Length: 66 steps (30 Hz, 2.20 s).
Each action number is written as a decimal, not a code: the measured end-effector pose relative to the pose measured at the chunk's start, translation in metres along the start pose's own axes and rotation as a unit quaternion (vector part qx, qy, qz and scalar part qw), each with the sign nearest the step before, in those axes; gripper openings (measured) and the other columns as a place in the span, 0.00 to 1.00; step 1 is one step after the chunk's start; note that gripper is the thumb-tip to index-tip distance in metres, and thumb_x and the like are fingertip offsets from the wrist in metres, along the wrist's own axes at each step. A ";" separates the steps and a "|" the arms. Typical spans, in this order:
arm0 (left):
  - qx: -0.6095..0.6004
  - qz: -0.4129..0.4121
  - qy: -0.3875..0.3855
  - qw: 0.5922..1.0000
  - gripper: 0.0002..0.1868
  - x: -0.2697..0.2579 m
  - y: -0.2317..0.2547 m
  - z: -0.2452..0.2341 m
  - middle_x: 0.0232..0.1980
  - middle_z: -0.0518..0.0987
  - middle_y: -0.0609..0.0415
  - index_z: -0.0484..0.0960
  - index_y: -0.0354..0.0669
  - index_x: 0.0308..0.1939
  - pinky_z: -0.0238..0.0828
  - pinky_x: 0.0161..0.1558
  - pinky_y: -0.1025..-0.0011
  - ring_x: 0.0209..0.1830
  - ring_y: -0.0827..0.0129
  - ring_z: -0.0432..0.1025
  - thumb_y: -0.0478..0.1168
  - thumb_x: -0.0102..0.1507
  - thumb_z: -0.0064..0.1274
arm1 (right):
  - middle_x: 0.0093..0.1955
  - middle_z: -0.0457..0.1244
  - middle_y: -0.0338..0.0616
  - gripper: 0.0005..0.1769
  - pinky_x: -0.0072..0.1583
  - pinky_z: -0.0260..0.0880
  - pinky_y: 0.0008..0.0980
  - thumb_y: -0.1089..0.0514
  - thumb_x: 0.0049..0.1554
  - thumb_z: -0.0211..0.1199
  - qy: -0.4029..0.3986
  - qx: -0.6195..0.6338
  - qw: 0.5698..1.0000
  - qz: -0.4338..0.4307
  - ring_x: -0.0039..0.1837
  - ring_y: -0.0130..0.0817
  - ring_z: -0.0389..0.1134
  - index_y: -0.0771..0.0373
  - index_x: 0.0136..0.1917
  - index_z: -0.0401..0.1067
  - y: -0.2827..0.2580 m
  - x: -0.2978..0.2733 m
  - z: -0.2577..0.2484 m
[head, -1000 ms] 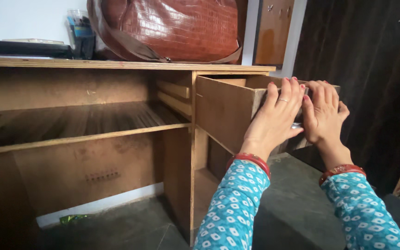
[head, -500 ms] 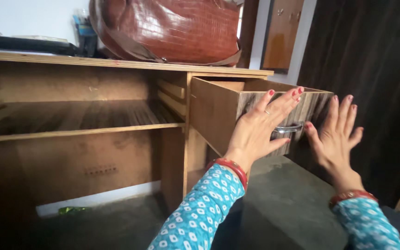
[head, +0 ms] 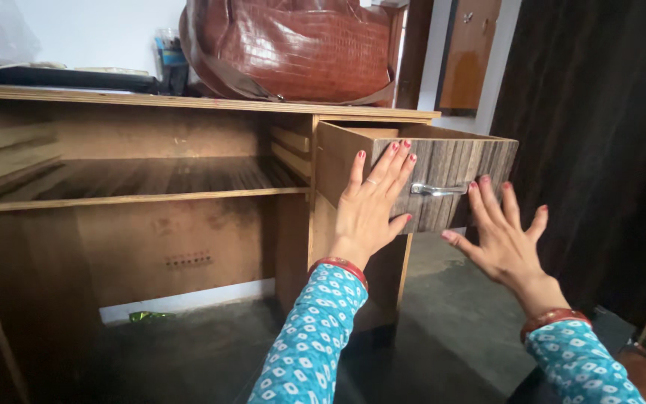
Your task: The person assembles a wooden cabinet by inserting a shelf and two drawers into the frame. They place a newspaper inside one drawer before sliding it into place.
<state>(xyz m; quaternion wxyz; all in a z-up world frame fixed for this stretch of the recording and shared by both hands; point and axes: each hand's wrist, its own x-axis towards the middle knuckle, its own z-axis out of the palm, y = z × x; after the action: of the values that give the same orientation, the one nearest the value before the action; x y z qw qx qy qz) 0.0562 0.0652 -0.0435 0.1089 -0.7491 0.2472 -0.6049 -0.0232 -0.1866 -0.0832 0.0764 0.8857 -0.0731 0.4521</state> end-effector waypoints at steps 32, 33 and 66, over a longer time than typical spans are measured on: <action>0.031 -0.155 -0.167 0.973 0.35 0.049 0.067 0.040 0.85 0.38 0.43 0.50 0.47 0.81 0.32 0.75 0.42 0.84 0.46 0.33 0.50 0.70 0.33 | 0.86 0.40 0.35 0.53 0.67 0.30 0.85 0.19 0.52 0.48 -0.011 0.071 0.997 -0.006 0.83 0.53 0.37 0.41 0.83 0.45 0.001 0.048 0.057; 0.033 -0.161 -0.166 0.972 0.35 0.051 0.070 0.042 0.85 0.38 0.44 0.50 0.47 0.81 0.34 0.76 0.43 0.84 0.46 0.33 0.50 0.71 0.33 | 0.86 0.40 0.36 0.54 0.67 0.31 0.85 0.19 0.50 0.48 -0.007 0.072 0.997 0.001 0.83 0.53 0.37 0.41 0.83 0.45 -0.004 0.048 0.060; -0.079 -0.029 -0.172 0.982 0.55 0.028 -0.007 0.090 0.84 0.42 0.48 0.56 0.47 0.79 0.39 0.77 0.53 0.83 0.52 0.36 0.51 0.51 0.66 | 0.84 0.43 0.41 0.61 0.69 0.29 0.84 0.12 0.44 0.50 -0.127 0.073 0.983 0.110 0.84 0.56 0.35 0.30 0.83 0.40 -0.035 0.106 0.106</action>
<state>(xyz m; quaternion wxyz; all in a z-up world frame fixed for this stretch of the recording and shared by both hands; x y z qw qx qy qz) 0.1486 0.0444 -0.0386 0.0726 -0.8549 0.2495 -0.4490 0.1285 -0.1805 -0.0608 -0.0488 0.9257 -0.1457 0.3457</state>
